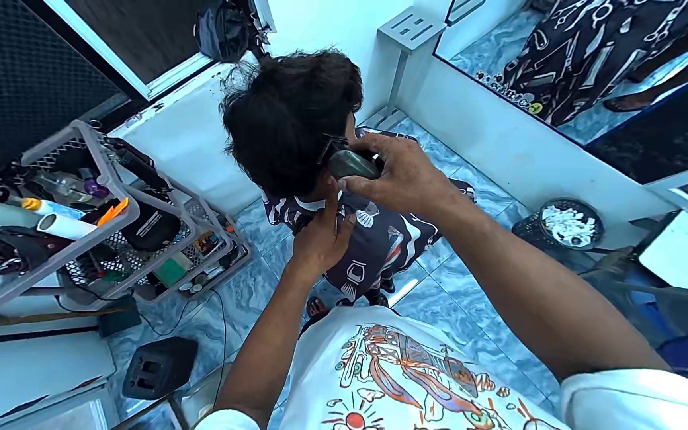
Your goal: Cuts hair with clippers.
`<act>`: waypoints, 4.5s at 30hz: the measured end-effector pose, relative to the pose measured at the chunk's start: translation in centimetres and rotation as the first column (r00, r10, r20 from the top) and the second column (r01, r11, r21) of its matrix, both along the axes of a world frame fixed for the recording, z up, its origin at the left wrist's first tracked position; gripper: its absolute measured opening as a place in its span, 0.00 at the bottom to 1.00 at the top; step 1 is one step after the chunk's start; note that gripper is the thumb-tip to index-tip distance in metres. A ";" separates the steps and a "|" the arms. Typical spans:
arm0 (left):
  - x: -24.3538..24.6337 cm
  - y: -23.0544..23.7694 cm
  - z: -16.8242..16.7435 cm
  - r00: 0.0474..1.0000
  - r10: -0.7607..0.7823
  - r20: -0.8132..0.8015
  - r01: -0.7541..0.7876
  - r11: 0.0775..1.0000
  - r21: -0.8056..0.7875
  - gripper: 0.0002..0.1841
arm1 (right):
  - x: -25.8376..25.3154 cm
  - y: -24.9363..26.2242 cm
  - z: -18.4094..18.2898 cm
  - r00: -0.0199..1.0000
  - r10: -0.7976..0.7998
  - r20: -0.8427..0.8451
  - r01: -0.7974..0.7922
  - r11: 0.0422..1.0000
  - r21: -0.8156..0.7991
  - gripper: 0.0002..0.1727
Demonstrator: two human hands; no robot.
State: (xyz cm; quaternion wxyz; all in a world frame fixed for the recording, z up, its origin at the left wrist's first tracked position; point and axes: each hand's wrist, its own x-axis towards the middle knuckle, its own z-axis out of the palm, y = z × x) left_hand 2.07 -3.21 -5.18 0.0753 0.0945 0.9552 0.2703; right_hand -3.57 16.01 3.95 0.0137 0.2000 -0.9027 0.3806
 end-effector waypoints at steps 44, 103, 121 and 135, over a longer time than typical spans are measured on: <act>0.0 -0.5 -0.5 0.999 -0.028 0.036 0.027 0.999 0.037 0.43 | 0.2 -0.1 0.5 1.000 -0.023 0.017 0.022 0.998 0.062 0.31; 0.1 -0.4 -0.6 0.998 -0.043 0.051 0.039 0.997 0.074 0.47 | -0.9 1.1 2.4 0.900 0.087 0.426 0.063 0.943 -0.327 0.16; -0.1 -0.1 -1.0 0.998 -0.052 0.035 0.049 0.994 0.098 0.47 | -0.9 1.7 2.1 0.896 0.051 0.441 0.066 0.967 -0.244 0.17; -0.1 -0.2 -0.7 0.997 -0.061 0.042 0.056 0.993 0.107 0.47 | -3.6 3.3 -1.4 0.937 0.003 0.348 0.057 0.986 -0.159 0.18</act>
